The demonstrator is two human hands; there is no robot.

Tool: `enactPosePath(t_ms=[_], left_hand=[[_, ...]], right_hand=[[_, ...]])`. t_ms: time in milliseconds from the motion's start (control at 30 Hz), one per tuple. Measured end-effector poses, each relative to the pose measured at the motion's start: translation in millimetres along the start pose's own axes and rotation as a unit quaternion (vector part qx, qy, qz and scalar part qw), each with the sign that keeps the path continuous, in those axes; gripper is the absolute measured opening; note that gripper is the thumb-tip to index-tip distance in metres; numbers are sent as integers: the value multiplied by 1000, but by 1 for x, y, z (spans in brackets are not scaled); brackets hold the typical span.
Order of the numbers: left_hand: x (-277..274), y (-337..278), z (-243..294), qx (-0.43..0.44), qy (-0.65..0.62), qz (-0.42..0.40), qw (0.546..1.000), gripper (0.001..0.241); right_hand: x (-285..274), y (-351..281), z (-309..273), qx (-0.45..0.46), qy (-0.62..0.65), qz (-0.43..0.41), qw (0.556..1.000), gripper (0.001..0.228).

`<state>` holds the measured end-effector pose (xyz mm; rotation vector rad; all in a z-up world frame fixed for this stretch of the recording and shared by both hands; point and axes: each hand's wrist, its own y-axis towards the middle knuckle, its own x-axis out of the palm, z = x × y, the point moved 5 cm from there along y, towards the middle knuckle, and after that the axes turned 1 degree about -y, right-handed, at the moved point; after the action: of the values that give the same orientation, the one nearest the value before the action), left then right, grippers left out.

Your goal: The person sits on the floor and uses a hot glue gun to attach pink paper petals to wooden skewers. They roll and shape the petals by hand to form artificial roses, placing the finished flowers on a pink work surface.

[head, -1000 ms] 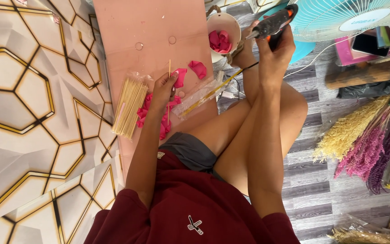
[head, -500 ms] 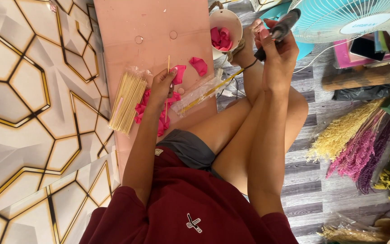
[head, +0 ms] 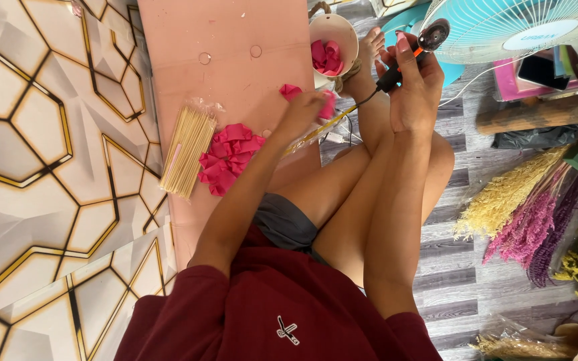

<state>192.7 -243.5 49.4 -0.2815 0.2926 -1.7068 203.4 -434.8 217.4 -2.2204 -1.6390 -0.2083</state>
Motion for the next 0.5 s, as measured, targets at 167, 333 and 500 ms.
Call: enactPosePath(t_ms=[167,333,500], left_hand=[[63,55,-18,-7,271,-71,960,40],[86,58,-6,-87,346,-137,924,33],[81,65,-15,-115,409,-163,890,22]], right_hand=[[-1,-1,0,16,22,26,999,35],[-6,-2,-2,11,28,13,999,37],[-10,-1,-2,6,24,16,1000,39]])
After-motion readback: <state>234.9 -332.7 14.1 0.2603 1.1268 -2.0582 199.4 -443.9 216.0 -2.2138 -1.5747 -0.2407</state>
